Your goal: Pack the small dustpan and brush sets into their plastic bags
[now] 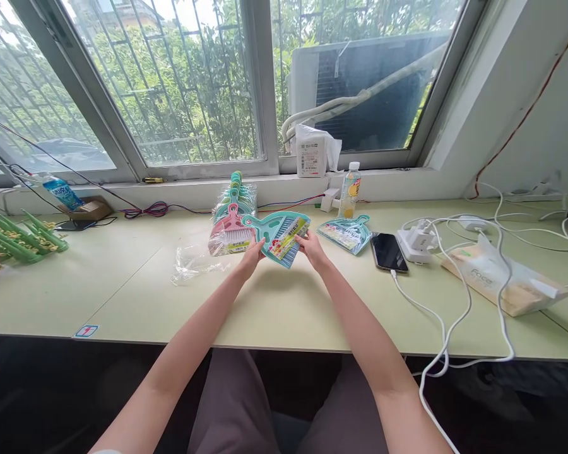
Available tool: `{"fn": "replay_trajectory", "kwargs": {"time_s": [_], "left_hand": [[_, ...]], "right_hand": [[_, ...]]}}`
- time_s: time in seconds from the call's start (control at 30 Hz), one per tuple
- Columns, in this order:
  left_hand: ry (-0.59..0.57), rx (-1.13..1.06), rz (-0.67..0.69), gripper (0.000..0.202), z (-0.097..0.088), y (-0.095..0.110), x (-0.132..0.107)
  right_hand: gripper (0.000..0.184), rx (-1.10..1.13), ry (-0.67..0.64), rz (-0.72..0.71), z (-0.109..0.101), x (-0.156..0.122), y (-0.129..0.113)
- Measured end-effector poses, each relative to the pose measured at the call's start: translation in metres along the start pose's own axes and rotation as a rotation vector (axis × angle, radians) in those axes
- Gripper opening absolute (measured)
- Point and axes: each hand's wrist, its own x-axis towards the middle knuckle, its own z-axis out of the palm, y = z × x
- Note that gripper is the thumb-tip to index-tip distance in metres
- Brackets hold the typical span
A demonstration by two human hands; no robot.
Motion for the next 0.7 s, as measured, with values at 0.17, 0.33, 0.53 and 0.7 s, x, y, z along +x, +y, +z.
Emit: {"fn": "replay_trajectory", "kwargs": {"time_s": [0.17,0.33,0.53,0.7], "left_hand": [[0.282,0.060,0.091,0.037,-0.015,0.000,0.007],[0.310,0.115,0.115,0.041,-0.030,0.009,0.014],[0.181,0.162,0.158,0.039,-0.008,0.007,0.003],[0.024,0.250,0.307,0.036,0.016,0.005,-0.015]], "right_hand": [[0.015,-0.497,-0.163,0.212,-0.034,0.000,-0.014],[0.037,-1.279,0.078,0.229,-0.054,-0.005,-0.024],[0.036,-1.459,0.339,-0.378,-0.005,-0.022,-0.031],[0.037,-1.396,0.150,-0.626,0.040,-0.035,-0.016]]}}
